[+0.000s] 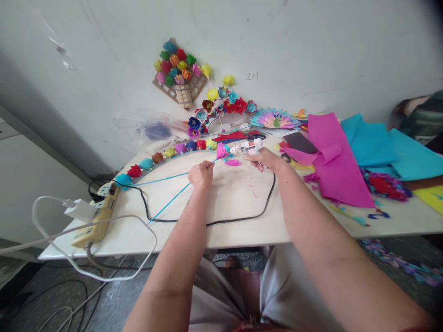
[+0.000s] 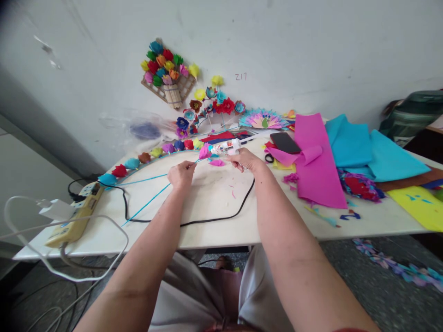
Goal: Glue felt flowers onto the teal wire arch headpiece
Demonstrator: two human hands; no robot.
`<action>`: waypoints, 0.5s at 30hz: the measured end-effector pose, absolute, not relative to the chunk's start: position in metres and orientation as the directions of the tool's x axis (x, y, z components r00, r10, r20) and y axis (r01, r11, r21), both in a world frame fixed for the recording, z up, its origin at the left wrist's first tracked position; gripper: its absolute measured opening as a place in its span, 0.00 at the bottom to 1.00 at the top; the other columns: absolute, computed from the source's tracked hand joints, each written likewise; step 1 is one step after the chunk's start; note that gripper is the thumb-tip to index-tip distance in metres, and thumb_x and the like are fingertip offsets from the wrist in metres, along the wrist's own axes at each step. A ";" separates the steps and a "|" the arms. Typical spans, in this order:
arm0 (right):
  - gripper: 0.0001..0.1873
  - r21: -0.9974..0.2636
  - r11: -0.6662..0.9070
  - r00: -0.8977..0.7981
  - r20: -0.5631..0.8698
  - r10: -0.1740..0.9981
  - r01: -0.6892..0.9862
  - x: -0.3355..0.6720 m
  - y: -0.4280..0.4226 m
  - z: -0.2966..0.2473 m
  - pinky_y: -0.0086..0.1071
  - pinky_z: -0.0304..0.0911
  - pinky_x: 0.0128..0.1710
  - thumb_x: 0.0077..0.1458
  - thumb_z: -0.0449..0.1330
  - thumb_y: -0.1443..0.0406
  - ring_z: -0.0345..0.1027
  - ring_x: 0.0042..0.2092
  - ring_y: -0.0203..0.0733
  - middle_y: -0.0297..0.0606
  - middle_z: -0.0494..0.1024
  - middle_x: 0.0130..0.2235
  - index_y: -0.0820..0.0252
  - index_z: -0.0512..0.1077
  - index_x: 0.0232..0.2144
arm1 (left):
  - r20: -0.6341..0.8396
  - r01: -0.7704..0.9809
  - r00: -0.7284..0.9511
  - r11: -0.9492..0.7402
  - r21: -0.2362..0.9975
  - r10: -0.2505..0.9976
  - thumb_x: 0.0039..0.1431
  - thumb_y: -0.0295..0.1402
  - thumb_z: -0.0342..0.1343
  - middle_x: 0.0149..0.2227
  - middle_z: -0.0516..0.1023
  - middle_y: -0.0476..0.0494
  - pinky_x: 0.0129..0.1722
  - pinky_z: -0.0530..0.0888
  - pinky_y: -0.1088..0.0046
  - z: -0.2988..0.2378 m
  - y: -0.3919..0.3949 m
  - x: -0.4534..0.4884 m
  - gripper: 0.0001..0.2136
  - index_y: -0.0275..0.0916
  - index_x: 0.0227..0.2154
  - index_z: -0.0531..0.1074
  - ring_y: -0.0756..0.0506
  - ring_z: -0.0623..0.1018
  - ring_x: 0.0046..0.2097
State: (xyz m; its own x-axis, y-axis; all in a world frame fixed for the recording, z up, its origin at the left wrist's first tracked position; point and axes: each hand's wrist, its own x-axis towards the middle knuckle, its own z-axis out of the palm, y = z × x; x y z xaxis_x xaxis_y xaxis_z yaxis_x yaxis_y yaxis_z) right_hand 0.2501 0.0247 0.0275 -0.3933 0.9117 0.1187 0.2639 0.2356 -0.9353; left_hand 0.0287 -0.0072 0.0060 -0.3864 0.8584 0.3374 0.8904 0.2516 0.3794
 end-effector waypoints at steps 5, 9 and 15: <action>0.17 -0.936 0.241 -0.418 0.117 0.901 0.257 0.251 0.026 0.025 0.24 0.49 0.11 0.40 0.61 0.56 0.51 0.12 0.26 0.32 0.65 0.14 0.65 0.63 0.17 | 0.348 0.886 -0.390 0.244 0.395 0.853 0.50 0.47 0.46 0.33 0.77 0.49 0.33 0.64 0.74 0.005 -0.007 0.029 0.14 0.52 0.36 0.72 0.46 0.73 0.38; 0.17 -0.933 0.239 -0.423 0.109 0.900 0.269 0.252 0.027 0.026 0.24 0.49 0.11 0.40 0.60 0.56 0.51 0.12 0.26 0.32 0.65 0.14 0.65 0.63 0.17 | 0.350 0.883 -0.394 0.245 0.400 0.850 0.50 0.46 0.46 0.32 0.77 0.49 0.32 0.63 0.74 0.005 -0.007 0.028 0.14 0.53 0.36 0.72 0.46 0.73 0.38; 0.17 -0.942 0.233 -0.438 0.108 0.893 0.243 0.253 0.025 0.027 0.25 0.49 0.11 0.41 0.60 0.56 0.51 0.12 0.26 0.32 0.65 0.14 0.64 0.62 0.15 | 0.339 0.882 -0.402 0.260 0.394 0.851 0.51 0.46 0.45 0.33 0.77 0.48 0.33 0.64 0.73 0.006 -0.008 0.028 0.14 0.52 0.36 0.72 0.46 0.73 0.38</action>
State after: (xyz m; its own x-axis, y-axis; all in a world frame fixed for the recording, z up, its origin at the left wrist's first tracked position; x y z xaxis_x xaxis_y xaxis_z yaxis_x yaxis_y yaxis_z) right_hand 0.2527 0.0251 0.0273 -0.4375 0.8927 0.1079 0.2430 0.2330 -0.9416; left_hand 0.0283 -0.0083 0.0064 -0.4021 0.8505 0.3390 0.8817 0.2599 0.3938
